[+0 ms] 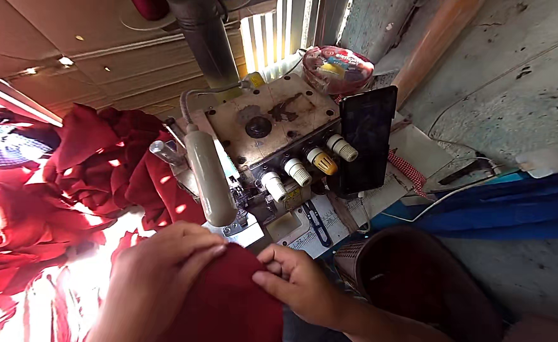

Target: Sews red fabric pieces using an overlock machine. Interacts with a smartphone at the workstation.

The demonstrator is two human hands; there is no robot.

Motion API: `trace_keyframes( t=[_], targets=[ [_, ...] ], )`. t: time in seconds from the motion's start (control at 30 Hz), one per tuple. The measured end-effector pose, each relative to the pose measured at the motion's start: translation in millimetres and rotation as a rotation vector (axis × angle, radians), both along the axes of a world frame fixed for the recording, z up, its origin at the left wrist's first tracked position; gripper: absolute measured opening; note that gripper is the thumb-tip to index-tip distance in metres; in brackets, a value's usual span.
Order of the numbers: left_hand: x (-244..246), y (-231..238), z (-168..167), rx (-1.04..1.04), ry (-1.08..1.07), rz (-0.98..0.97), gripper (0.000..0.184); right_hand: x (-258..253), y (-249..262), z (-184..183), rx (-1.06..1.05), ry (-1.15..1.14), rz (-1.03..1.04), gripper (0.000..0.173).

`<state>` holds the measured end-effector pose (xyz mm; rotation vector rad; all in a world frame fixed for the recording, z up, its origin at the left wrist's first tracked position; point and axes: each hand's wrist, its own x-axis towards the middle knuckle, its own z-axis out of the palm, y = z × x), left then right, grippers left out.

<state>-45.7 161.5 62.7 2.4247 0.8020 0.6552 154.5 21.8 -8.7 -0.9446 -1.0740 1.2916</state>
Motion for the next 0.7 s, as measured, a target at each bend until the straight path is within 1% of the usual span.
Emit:
trace_keyframes(
  t=[0.07, 0.17, 0.23, 0.3, 0.4, 0.47, 0.53, 0.7],
  targets=[
    [10.9, 7.3, -14.1, 0.032, 0.023, 0.091, 0.023, -6.8, 7.6, -10.8, -0.054, -0.027, -0.077, 0.018],
    [20.1, -4.4, -22.4, 0.053, 0.002, 0.239, 0.023, -9.6, 8.0, -18.4, -0.043, -0.044, -0.122, 0.021],
    [25.1, -22.7, -20.6, 0.133, 0.015, 0.321, 0.021, -9.2, 3.8, -20.7, -0.022, -0.056, -0.132, 0.019],
    [32.5, -45.4, -19.3, 0.263, 0.062, 0.369, 0.022, -5.1, -1.1, -21.3, -0.021, -0.060, -0.118, 0.017],
    [41.7, -78.5, -29.9, 0.385, 0.102, 0.406, 0.024, 4.7, -10.6, -18.4, -0.040, -0.040, -0.075, 0.015],
    [44.2, -87.9, -40.4, 0.395, 0.093, 0.410, 0.031, 9.8, -15.3, -15.3, -0.045, -0.012, -0.056, 0.014],
    [44.7, -85.7, -48.9, 0.352, 0.044, 0.399, 0.035, 11.4, -14.7, -11.5, -0.046, 0.016, -0.057, 0.014],
    [45.9, -64.1, -51.9, 0.300, -0.024, 0.410, 0.035, 7.9, 2.2, -7.8, -0.048, 0.014, -0.098, 0.017]
  ],
)
